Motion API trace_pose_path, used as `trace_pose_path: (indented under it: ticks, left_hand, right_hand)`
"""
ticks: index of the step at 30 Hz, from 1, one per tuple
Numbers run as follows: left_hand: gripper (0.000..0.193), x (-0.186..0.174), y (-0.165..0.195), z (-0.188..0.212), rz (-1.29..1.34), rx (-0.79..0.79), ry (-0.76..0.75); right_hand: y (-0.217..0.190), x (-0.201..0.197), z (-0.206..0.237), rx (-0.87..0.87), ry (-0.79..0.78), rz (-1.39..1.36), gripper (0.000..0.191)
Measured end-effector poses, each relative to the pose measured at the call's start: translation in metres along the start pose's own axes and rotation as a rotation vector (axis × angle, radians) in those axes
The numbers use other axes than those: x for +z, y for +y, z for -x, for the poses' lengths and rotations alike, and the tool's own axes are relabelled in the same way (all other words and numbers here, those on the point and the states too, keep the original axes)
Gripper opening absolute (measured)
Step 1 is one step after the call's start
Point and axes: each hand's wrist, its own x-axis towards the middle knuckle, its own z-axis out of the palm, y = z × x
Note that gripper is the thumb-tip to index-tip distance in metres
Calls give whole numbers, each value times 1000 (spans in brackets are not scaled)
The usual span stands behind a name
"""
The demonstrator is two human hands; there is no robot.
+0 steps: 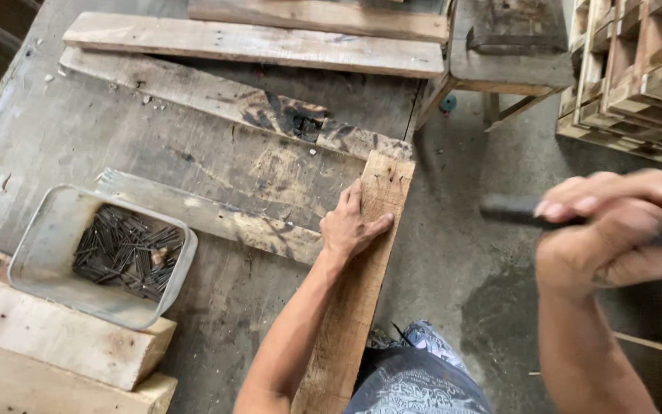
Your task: The person uses a hammer to drive nails into a wooden plank on a workbench. They repeatedly position the plank, place nails, and strike them until flush. The person occasionally repositions the plank and continues hammering along its length.
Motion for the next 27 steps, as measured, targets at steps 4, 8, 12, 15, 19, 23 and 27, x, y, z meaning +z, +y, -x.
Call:
trace_pose_path:
  ticks: [4,8,12,15,19,23,27]
  left_hand:
    - [102,4,-4,2,-4,4,9]
    - [109,2,-1,7,-28,20,32]
    - [102,-1,2,5,-28,11,54]
    - [103,-2,5,1,-35,-76,-56]
    - [105,-4,7,1,-14,-85,-55]
    - [102,-8,10,-1,-33,-71,-9]
    - [104,-6,9,-5,-20,-62,-6]
  right_hand:
    - [44,40,47,-4,-450,813,27]
    - [56,66,58,463,-712,874,30]
    - [20,49,20,250,-584,804,23]
    - [1,29,-1,184,-263,5,11]
    - [20,29,18,70,-226,325,3]
    - [47,43,41,399,-771,1080,34]
    - [32,23,26,835,-475,866,31]
